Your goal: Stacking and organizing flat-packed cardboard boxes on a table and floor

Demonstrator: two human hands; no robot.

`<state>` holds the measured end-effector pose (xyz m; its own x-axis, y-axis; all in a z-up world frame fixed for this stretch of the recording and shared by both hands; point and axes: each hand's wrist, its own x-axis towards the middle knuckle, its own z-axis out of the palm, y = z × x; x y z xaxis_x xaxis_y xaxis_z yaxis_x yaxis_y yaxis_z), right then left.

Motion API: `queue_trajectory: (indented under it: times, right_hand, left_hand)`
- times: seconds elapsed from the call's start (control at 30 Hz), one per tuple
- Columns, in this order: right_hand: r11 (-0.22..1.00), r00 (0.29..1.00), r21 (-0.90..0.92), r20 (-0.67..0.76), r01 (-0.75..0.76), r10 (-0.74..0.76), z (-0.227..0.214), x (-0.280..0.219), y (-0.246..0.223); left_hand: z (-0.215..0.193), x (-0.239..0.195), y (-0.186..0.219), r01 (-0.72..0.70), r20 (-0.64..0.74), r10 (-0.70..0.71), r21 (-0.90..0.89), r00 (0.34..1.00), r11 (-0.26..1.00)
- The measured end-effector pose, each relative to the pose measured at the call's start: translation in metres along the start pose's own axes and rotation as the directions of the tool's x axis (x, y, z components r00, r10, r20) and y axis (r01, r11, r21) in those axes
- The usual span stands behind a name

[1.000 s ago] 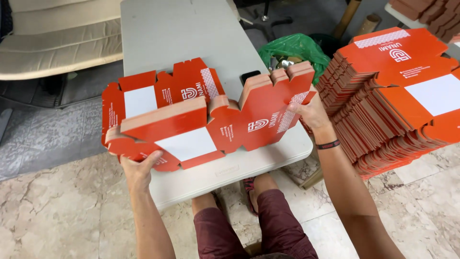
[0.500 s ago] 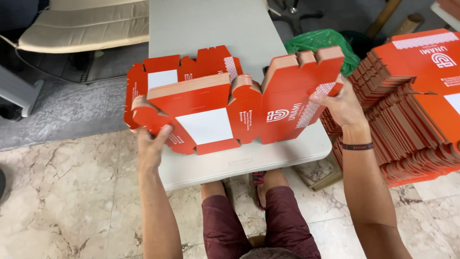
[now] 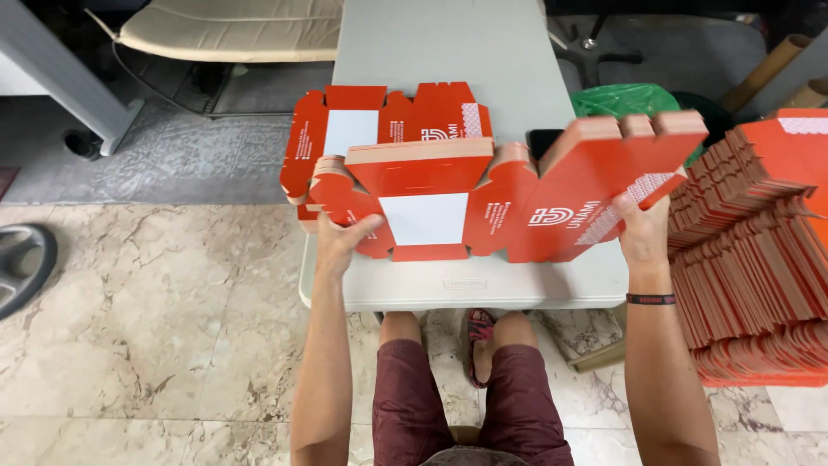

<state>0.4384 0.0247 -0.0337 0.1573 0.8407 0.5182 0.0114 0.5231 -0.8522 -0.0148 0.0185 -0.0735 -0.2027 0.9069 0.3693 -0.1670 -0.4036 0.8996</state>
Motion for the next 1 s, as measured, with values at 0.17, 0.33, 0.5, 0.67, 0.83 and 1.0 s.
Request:
queue_trajectory:
  times: [0.17, 0.33, 0.5, 0.67, 0.83, 1.0]
  right_hand:
    - [0.998, 0.992, -0.034, 0.115, 0.049, -0.045, -0.028, 0.006, 0.029]
    - [0.999, 0.986, 0.049, 0.168, 0.005, -0.013, -0.017, 0.012, 0.02]
    - [0.975, 0.966, -0.137, 0.172, -0.173, 0.196, -0.021, 0.013, 0.006]
    - [0.965, 0.953, 0.013, 0.164, -0.262, 0.256, -0.034, 0.013, 0.027]
    - [0.963, 0.953, 0.015, 0.152, -0.268, 0.262, -0.03, 0.015, 0.019]
    - [0.969, 0.969, 0.05, 0.06, -0.242, 0.239, -0.001, 0.011, -0.028]
  left_hand:
    - [0.004, -0.001, 0.021, 0.126, 0.096, -0.138, 0.119, 0.986, 0.985]
    - [0.009, -0.001, 0.021, 0.08, 0.063, -0.086, 0.097, 0.994, 0.992]
    - [0.005, -0.003, 0.022, 0.155, 0.055, -0.168, 0.184, 0.984, 0.971]
    - [0.001, -0.002, 0.014, 0.124, 0.1, -0.134, 0.106, 0.986, 0.987]
    - [0.001, -0.006, 0.026, 0.196, 0.05, -0.207, 0.172, 0.977, 0.966]
    - [-0.012, 0.0, -0.005, 0.044, 0.064, -0.053, 0.129, 0.997, 0.991]
